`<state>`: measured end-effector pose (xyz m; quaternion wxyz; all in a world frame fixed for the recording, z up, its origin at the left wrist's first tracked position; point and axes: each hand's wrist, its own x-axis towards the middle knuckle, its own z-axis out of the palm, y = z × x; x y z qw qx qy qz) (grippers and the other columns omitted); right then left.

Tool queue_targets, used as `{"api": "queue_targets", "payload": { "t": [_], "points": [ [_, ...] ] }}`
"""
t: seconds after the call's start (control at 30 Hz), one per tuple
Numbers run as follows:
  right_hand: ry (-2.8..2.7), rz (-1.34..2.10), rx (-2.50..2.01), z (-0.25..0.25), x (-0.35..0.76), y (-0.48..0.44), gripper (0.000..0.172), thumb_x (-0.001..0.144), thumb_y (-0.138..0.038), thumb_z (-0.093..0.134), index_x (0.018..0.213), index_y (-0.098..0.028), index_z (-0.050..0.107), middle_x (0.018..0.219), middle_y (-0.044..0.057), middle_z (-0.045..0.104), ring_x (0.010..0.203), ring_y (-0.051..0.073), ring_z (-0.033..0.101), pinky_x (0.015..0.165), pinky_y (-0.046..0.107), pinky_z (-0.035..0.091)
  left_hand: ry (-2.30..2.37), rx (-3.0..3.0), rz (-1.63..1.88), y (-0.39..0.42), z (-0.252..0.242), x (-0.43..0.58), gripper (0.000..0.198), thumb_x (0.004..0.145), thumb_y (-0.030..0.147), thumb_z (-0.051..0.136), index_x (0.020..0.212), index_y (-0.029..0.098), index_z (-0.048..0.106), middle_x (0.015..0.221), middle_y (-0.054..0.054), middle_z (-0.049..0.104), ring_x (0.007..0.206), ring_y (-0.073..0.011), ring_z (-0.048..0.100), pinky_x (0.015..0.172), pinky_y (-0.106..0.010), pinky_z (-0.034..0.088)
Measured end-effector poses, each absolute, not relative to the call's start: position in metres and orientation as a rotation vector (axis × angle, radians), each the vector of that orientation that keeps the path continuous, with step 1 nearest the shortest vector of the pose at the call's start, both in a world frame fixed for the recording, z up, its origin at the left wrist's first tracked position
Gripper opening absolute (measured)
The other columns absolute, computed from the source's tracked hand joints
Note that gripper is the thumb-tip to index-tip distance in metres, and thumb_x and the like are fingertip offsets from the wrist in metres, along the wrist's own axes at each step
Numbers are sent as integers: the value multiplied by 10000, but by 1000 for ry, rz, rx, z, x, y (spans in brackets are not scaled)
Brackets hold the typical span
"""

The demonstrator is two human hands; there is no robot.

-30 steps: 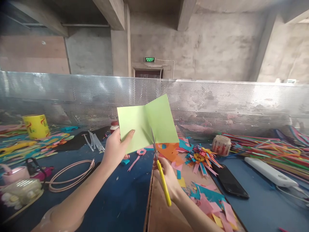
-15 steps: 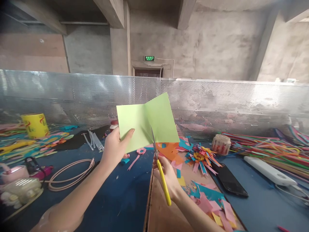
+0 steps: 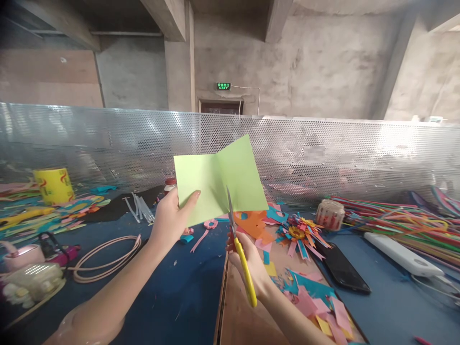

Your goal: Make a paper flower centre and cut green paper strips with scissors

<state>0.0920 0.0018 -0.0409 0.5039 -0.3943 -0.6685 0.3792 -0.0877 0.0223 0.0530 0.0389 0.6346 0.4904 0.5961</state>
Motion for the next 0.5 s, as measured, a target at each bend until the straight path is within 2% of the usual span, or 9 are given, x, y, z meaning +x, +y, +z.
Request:
{"api": "queue_targets", "payload": {
  "t": [0.17, 0.33, 0.5],
  "points": [
    [-1603, 873, -1042, -38, 91, -1, 233, 681, -213, 473, 911, -184, 489, 822, -7, 508, 721, 145, 455, 679, 244, 377, 1505, 1953, 1815, 22, 53, -87, 197, 790, 375, 529, 802, 181, 560, 574, 4, 572, 570, -151, 547, 474, -225, 420],
    [-1603, 815, -1097, -34, 87, -5, 70, 667, -218, 458, 729, -184, 462, 750, -16, 490, 686, 134, 448, 665, 239, 381, 1507, 1999, 1807, 21, 52, -86, 185, 799, 369, 518, 800, 186, 546, 585, 2, 581, 566, -146, 552, 473, -225, 410],
    [-1577, 803, -1142, -38, 85, -2, 137, 670, -199, 435, 791, -177, 495, 729, -15, 497, 677, 140, 484, 624, 243, 402, 1518, 2060, 1813, 19, 52, -85, 210, 804, 387, 505, 760, 183, 523, 671, -23, 627, 595, -144, 573, 480, -224, 404]
  ]
}}
